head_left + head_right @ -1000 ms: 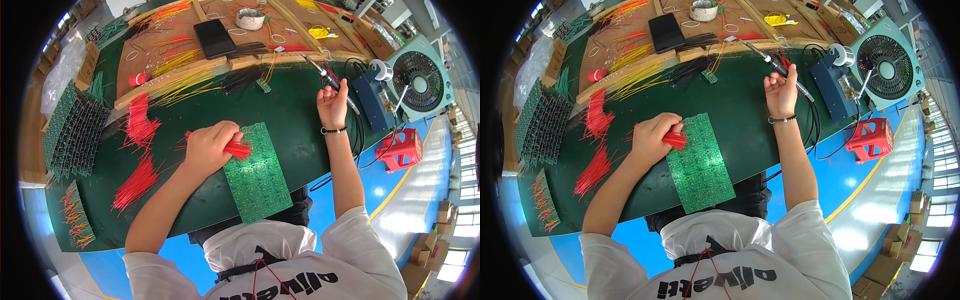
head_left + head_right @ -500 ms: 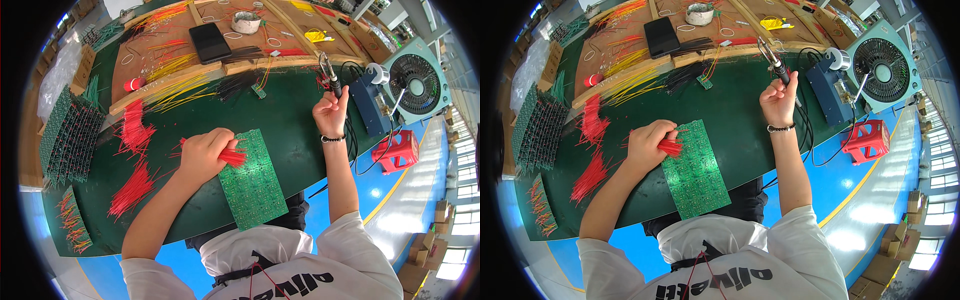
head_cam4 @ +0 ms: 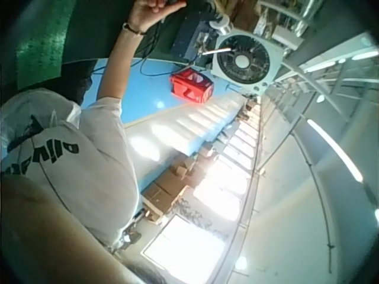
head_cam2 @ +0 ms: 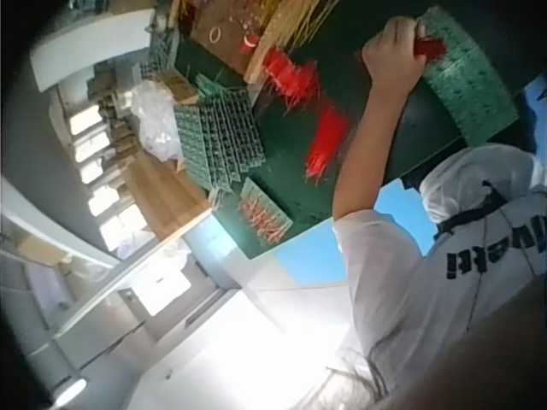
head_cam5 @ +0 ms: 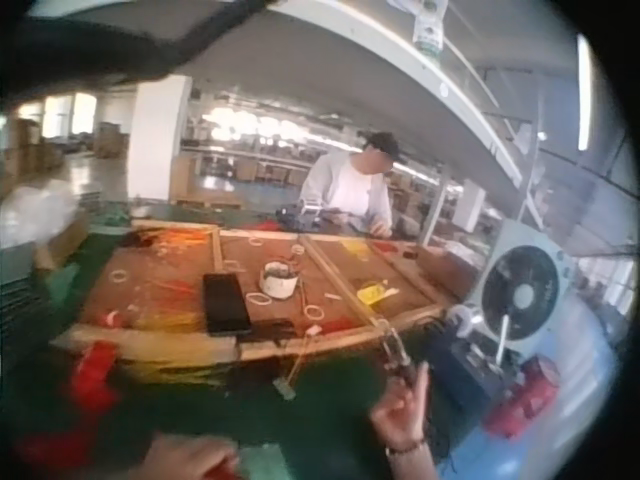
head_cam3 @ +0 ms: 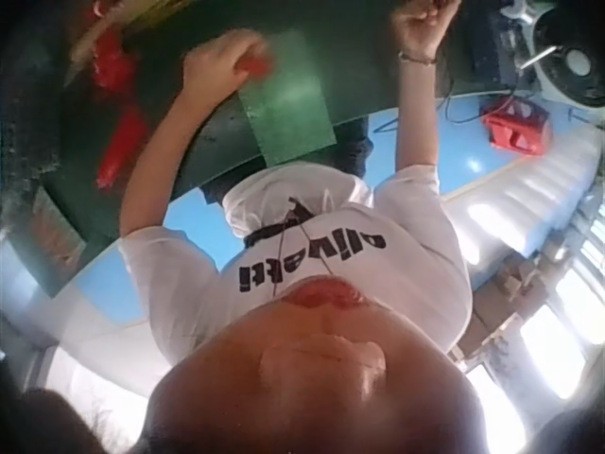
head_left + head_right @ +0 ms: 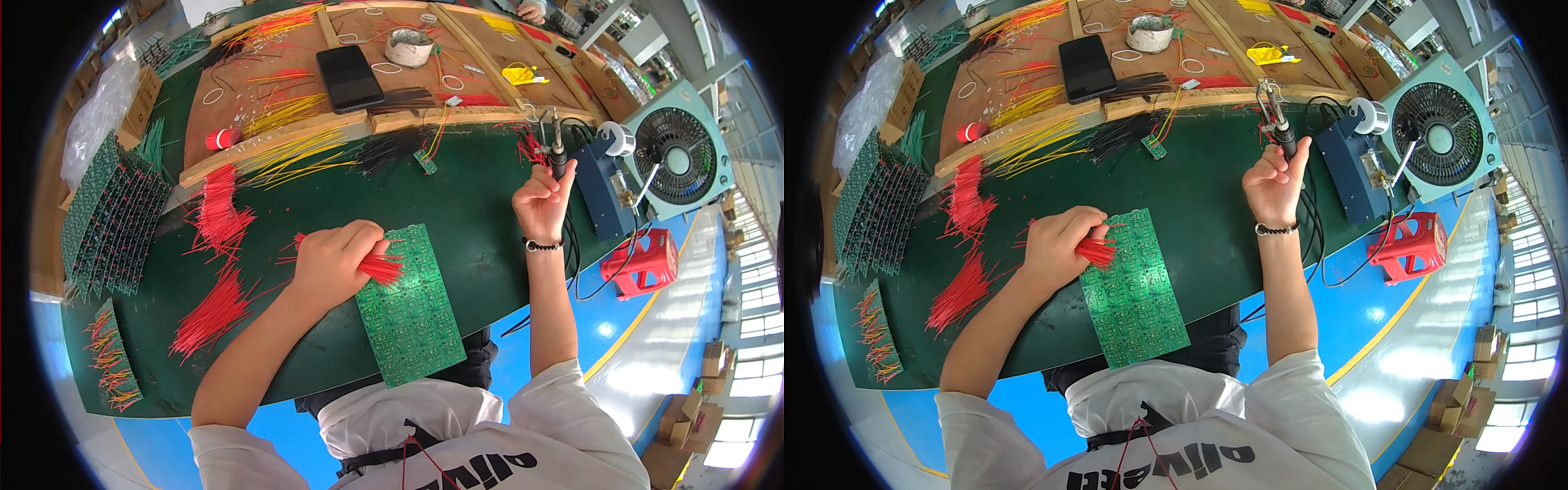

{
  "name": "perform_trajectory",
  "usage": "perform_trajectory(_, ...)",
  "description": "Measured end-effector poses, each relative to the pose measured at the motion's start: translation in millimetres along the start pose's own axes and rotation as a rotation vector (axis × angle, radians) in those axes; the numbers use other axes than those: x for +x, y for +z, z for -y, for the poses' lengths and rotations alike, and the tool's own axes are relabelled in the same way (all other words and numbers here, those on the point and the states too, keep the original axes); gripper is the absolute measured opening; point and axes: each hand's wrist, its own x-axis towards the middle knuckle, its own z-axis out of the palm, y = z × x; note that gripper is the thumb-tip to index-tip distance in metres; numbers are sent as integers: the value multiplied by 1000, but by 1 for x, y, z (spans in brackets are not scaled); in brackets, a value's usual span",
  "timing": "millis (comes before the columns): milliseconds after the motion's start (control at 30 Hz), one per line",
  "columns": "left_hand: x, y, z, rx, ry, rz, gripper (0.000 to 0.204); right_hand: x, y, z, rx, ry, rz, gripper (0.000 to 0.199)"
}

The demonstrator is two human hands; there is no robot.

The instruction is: The person positions a circuit board on the table, gathers a bundle of wires, and solders the wires onto the circuit board using a soldering iron.

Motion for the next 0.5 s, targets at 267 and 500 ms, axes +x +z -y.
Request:
perform_trajectory(267,-3,0,-1,-20,-2,5,17,0,1,-2,-25,8,-48,49)
perform_trajectory(500,-1,1,0,7,37,-24,16,-10,11,-24,-794,-163,-57,37)
